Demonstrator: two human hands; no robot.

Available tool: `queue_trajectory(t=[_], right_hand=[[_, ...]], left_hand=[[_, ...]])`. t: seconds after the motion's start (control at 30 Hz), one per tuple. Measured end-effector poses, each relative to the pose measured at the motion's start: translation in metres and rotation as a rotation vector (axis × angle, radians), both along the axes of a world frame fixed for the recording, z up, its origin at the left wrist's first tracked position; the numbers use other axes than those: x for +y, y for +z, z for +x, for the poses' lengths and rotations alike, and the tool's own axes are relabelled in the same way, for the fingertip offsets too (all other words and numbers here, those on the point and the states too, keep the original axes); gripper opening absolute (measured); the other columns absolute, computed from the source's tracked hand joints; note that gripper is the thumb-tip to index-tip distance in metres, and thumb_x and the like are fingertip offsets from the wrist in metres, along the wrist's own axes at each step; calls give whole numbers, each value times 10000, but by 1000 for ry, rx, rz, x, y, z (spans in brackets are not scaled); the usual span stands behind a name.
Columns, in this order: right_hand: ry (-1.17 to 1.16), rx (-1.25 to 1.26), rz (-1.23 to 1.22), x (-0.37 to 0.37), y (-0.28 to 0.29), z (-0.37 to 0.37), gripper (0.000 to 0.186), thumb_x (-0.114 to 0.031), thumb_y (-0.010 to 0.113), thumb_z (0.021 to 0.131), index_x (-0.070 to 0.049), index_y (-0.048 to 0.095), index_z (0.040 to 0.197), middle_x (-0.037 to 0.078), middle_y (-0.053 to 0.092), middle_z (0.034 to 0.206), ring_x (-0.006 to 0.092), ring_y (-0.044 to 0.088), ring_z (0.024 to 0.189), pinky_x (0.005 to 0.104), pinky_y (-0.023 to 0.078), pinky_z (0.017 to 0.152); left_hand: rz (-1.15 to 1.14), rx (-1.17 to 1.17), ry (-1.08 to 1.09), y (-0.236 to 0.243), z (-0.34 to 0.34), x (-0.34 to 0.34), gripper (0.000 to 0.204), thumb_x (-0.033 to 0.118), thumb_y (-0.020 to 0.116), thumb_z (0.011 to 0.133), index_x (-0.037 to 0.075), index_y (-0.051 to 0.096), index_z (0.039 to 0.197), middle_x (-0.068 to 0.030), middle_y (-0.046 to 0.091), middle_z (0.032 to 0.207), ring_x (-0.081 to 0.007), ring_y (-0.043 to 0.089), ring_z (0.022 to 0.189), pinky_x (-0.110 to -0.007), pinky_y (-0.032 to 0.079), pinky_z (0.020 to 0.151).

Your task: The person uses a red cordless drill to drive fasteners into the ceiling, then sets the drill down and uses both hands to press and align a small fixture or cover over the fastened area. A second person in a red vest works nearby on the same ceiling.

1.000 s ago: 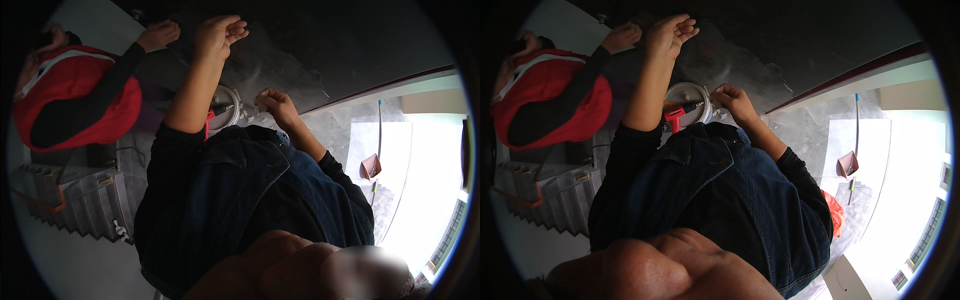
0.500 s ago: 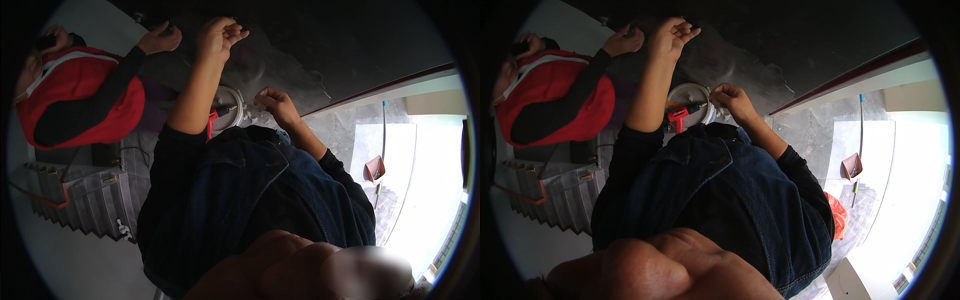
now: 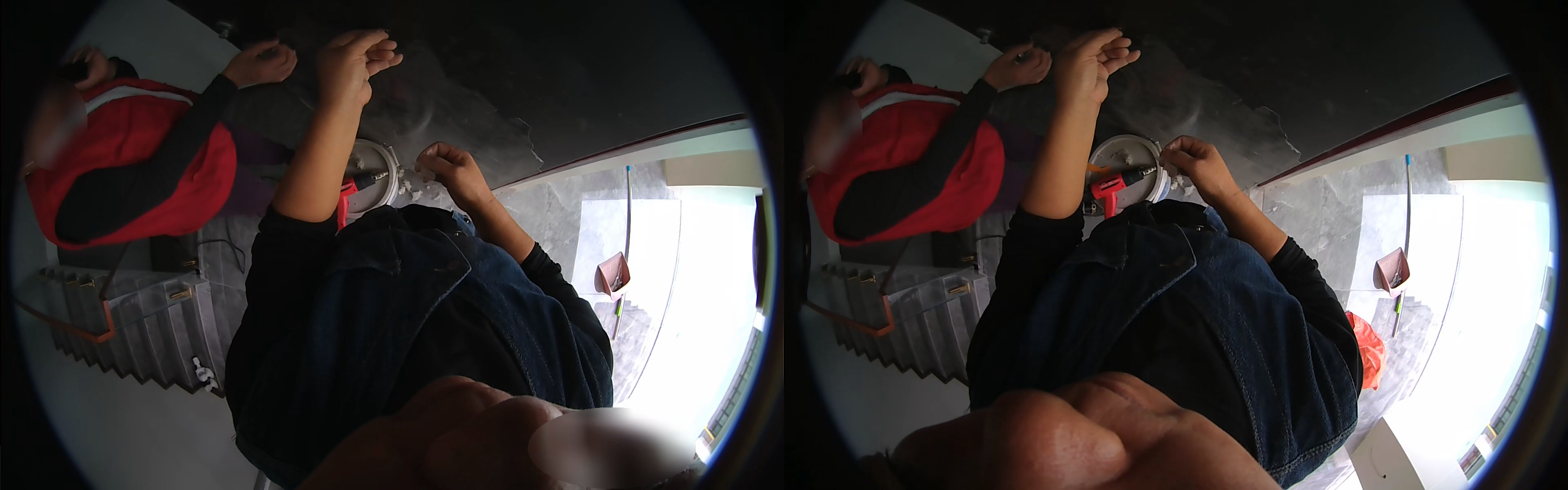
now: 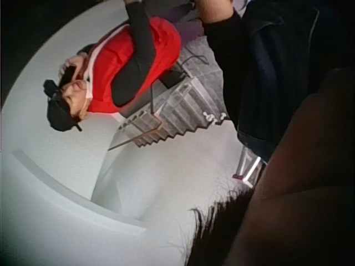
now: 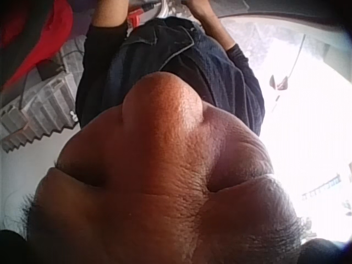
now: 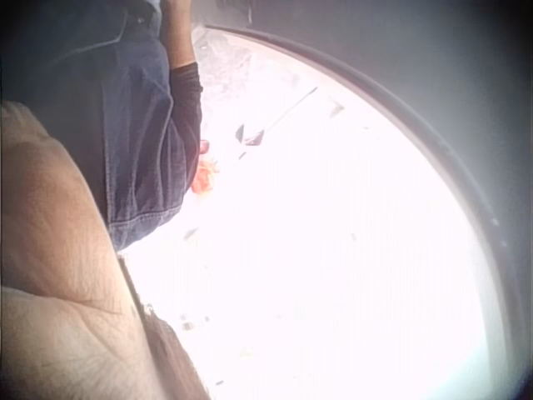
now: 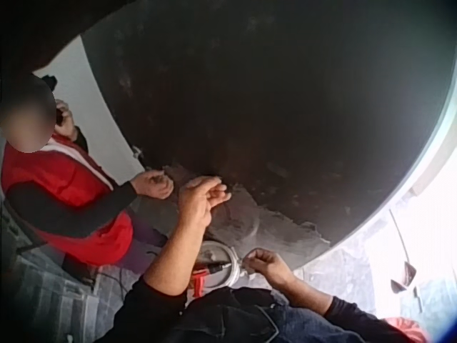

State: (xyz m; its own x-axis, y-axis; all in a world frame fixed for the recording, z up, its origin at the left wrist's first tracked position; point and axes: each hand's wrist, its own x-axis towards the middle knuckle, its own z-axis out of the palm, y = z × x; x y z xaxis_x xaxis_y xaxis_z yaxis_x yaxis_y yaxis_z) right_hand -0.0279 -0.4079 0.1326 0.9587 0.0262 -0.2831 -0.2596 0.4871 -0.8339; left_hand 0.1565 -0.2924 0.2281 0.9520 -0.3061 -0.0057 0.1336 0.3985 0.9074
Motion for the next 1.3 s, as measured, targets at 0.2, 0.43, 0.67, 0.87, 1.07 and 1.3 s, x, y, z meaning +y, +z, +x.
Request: queue_trajectory(t=[0.2, 0.43, 0.67, 0.87, 1.07, 1.3], right_hand=[[-11, -17, -11, -1, -6, 1, 54, -67, 575, 863, -15, 578, 847, 54, 614, 826, 102, 542, 697, 226, 420, 652], [4, -17, -12, -4, -9, 1, 59, -72, 586, 866, -16, 592, 881, 41, 632, 851, 90, 561, 721, 219, 426, 663], [-1, -13, -4, -3, -7, 0, 49, -63, 569, 865, -19, 573, 844, 59, 605, 825, 106, 535, 695, 228, 418, 654], [2, -32, 21, -4, -5, 0, 47, -63, 566, 866, -19, 571, 849, 62, 607, 833, 109, 539, 700, 231, 423, 662], [-10, -39, 23, -5, -7, -1, 49, -66, 568, 866, -23, 568, 842, 67, 608, 831, 113, 540, 698, 232, 421, 660], [-5, -29, -2, -6, -13, 1, 72, -79, 585, 867, -9, 589, 883, 44, 624, 835, 96, 562, 724, 219, 434, 667]], left_hand=[[-27, -22, 6, 2, -2, 3, 93, 56, 595, 831, -26, 625, 863, -128, 631, 763, -205, 628, 675, -439, 584, 704], [20, -105, 90, 0, -6, 5, 112, 65, 636, 803, -28, 633, 865, -118, 646, 742, -176, 630, 607, -330, 578, 609], [112, -254, 158, 3, -10, 1, 115, 53, 674, 796, -40, 647, 858, -112, 660, 738, -160, 632, 581, -231, 511, 575], [69, -268, 178, 3, -7, -3, 83, 30, 661, 799, -41, 636, 836, -104, 645, 717, -156, 629, 588, -246, 523, 571], [53, -271, 207, -1, -7, -3, 59, 17, 641, 805, -35, 622, 824, -97, 634, 708, -151, 624, 588, -260, 544, 572], [-24, -227, 173, -8, -5, -1, 49, 11, 636, 798, -30, 620, 820, -100, 632, 707, -163, 630, 594, -278, 557, 582]])
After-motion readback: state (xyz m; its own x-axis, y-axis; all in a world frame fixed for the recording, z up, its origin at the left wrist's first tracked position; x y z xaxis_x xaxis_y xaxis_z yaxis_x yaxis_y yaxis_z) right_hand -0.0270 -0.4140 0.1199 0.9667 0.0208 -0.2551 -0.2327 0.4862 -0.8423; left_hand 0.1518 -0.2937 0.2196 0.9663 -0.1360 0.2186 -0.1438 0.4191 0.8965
